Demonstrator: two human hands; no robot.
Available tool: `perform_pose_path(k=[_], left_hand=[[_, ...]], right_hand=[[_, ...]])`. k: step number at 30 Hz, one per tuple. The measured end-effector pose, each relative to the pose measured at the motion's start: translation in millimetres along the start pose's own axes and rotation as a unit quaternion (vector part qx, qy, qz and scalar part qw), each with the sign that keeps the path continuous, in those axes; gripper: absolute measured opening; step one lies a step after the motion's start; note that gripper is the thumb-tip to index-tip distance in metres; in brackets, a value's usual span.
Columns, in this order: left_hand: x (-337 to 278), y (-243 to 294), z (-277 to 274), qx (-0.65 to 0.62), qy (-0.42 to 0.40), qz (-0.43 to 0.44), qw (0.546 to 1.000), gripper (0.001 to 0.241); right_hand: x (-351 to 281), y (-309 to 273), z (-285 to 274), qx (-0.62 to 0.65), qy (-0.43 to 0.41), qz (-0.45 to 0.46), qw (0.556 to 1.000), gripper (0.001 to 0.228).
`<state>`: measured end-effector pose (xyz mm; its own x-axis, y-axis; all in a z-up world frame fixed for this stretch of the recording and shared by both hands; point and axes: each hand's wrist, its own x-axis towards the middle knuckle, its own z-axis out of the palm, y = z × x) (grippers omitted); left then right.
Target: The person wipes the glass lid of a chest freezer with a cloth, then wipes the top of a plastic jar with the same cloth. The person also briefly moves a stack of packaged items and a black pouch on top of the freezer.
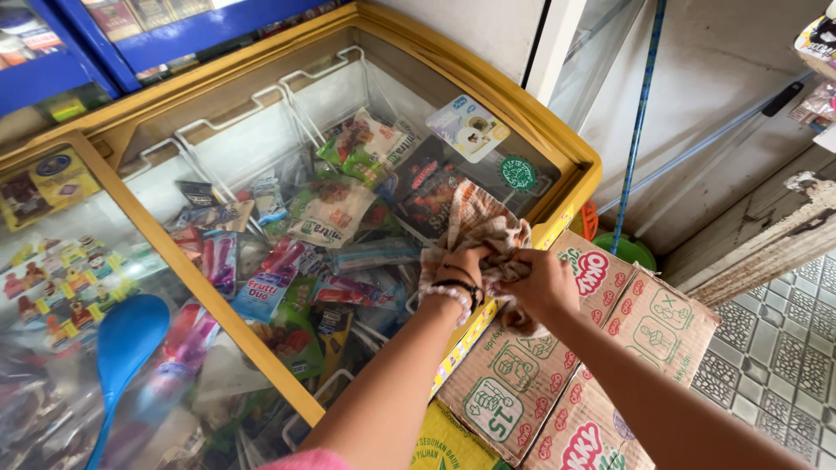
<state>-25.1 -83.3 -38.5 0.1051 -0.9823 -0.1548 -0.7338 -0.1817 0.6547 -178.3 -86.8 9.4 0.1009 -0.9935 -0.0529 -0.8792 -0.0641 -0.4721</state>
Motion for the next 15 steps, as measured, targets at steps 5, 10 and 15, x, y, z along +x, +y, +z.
perform_pose_path(k=[5,10,15], left_hand=[[-38.3,-14.5,-10.9,-0.003,-0.004,-0.032,0.999,0.064],[-93.8,-29.8,-32.9,0.037,-0.031,-0.057,0.997,0.064],[-148.6,-34.4,-48.9,0.036,-0.008,-0.086,0.996,0.053]], right_hand=[[-37.4,-18.4,1.3,0.007,-0.023,-0.026,0.999,0.049],[-80.7,-37.2,10.7,0.040,-0.032,-0.093,0.994,0.041],[-117.0,-48.8,18.6,0.090,0.016,-0.214,0.972,0.037]])
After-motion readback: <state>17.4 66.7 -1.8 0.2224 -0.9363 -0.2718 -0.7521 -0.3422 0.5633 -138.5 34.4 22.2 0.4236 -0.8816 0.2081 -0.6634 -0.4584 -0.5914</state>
